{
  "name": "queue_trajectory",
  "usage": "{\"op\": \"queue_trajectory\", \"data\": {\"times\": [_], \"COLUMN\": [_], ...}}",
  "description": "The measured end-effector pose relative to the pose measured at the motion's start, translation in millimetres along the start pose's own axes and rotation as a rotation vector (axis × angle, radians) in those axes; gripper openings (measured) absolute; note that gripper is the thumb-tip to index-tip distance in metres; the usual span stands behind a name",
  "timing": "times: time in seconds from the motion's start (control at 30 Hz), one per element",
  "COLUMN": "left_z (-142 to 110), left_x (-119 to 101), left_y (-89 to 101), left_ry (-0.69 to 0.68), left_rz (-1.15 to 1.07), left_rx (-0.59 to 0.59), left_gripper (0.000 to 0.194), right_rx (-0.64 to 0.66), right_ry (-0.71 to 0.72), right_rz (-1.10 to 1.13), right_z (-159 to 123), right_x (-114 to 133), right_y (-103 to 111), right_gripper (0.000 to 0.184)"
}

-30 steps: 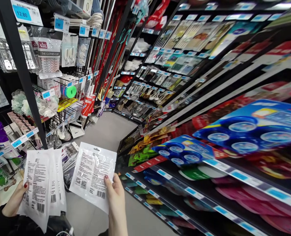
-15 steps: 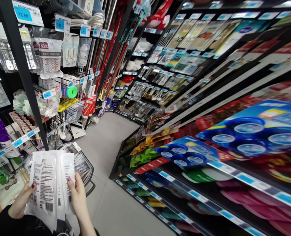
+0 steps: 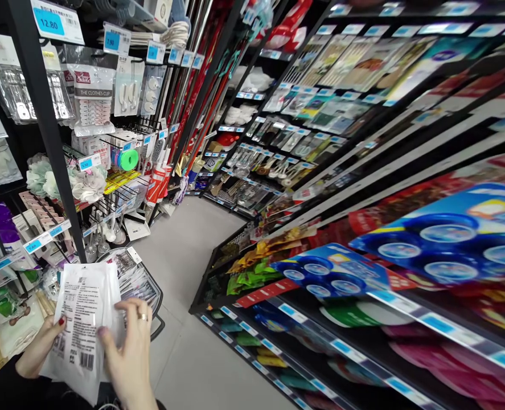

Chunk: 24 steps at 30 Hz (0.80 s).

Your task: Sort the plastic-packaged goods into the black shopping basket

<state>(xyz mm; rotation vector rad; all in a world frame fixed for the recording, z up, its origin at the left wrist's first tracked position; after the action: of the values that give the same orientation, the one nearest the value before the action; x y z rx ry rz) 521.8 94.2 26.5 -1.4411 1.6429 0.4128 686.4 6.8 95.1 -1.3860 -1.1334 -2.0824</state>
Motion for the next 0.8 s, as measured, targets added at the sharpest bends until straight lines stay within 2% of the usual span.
{"op": "queue_trajectory", "data": {"times": [0.07, 0.13, 0.3, 0.4, 0.53, 0.63, 0.73, 0.8], "left_z": [2, 3, 7, 11, 17, 19, 18, 16], "left_x": [-1, -1, 3, 3, -2, -6, -8, -8], "left_y": [-3.8, -5.4, -3.1, -2.7, -0.5, 2.8, 8.9, 12.0], "left_ry": [-0.052, -0.094, -0.149, -0.217, -0.3, -0.275, -0.246, -0.234], "left_rz": [0.038, 0.065, 0.136, 0.232, 0.33, 0.383, 0.382, 0.338], "left_rx": [0.029, 0.048, 0.098, 0.172, 0.129, 0.103, 0.07, 0.025], "left_gripper": [0.043, 0.043, 0.04, 0.036, 0.029, 0.02, 0.017, 0.02], "right_rx": [0.081, 0.115, 0.127, 0.043, -0.134, -0.266, -0.412, -0.491], "right_ry": [-0.027, -0.075, -0.082, -0.087, -0.151, -0.218, -0.352, -0.458], "right_rz": [-0.164, -0.23, -0.102, -0.055, 0.029, 0.188, 0.342, 0.37], "right_z": [-2, -1, 3, 6, 14, 19, 17, 11], "right_x": [9, 12, 0, -13, -39, -65, -90, -100], "right_y": [-3, -6, -3, 8, 39, 73, 107, 123], "right_gripper": [0.027, 0.021, 0.031, 0.033, 0.036, 0.037, 0.042, 0.045]}}
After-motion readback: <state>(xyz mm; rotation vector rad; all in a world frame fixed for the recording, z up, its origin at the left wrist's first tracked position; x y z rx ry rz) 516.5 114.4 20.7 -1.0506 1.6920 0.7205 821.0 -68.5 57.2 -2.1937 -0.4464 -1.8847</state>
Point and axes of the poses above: each hand's wrist, its own z-axis towards the middle knuckle, its own y-axis out of the back of the hand, x = y × z, the point moved 3 cm from there along z, towards the middle knuckle, and after that the axes turned 3 degrees about z, right-handed, at the moved point
